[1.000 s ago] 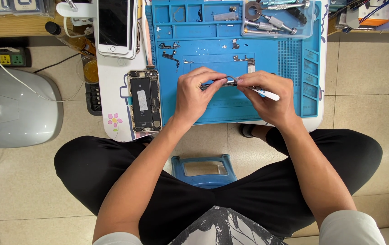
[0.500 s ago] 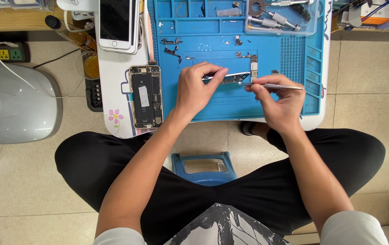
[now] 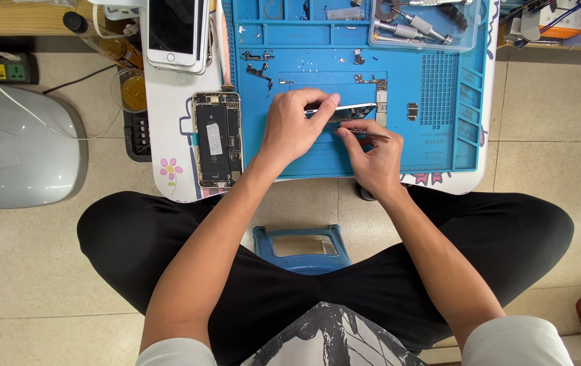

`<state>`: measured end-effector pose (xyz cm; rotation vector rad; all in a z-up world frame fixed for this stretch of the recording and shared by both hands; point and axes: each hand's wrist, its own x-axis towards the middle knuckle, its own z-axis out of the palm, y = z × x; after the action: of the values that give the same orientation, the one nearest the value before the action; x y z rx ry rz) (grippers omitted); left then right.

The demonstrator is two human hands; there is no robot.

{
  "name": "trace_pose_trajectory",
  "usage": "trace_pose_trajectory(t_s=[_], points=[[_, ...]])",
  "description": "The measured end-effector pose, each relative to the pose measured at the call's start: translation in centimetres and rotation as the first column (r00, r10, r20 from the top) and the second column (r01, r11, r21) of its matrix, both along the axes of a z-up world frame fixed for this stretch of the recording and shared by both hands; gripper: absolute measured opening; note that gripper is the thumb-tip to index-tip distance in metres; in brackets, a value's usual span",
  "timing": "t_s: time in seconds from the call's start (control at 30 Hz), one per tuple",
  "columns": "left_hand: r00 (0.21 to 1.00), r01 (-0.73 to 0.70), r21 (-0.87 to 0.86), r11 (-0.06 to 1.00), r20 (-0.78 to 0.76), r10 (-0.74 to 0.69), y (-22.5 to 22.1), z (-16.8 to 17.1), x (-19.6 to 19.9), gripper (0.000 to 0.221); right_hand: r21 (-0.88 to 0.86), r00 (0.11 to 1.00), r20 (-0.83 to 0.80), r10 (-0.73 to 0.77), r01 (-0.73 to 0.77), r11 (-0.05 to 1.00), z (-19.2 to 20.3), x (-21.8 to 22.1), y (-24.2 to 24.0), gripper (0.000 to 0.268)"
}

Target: Repairing a mobile phone motherboard and internal components at a workbench.

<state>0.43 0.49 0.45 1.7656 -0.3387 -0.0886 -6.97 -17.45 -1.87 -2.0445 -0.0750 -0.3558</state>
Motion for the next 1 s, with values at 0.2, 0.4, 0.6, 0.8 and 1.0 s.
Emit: trace_pose_trajectory(t_s=[0.2, 0.4, 0.6, 0.8, 1.0], points=[[1.000, -0.002, 0.005, 1.000, -0.001, 0.002, -0.1, -0.2, -0.1, 0.031, 0.002, 1.000, 0.000, -0.006, 0.006, 1.000, 0.0, 0.0, 0.1, 0.003], [1.000, 0.009, 0.010, 1.000, -0.014, -0.009, -0.1, -0.2, -0.1, 0.031, 0.004, 1.000, 0.007, 0.005, -0.005, 1.000, 0.1, 0.2, 0.2, 0.003], [1.000, 0.009, 0.006, 1.000, -0.020, -0.009, -0.1, -0.2, -0.2, 0.031, 0.008, 1.000, 0.005, 0.004, -0.004, 1.000, 0.3, 0.2, 0.2, 0.003], [1.000, 0.009, 0.016, 1.000, -0.022, -0.008, -0.1, -0.3, -0.2, 0.031, 0.026, 1.000, 0.009, 0.007, -0.008, 1.000, 0.4, 0.1, 0.1, 0.003], [1.000, 0.022, 0.013, 1.000, -0.022, -0.021, 0.2, 0.3, -0.1, 0.031, -0.017, 0.998, 0.021, 0.061, -0.061, 0.998, 1.1, -0.1, -1.7, 0.002]])
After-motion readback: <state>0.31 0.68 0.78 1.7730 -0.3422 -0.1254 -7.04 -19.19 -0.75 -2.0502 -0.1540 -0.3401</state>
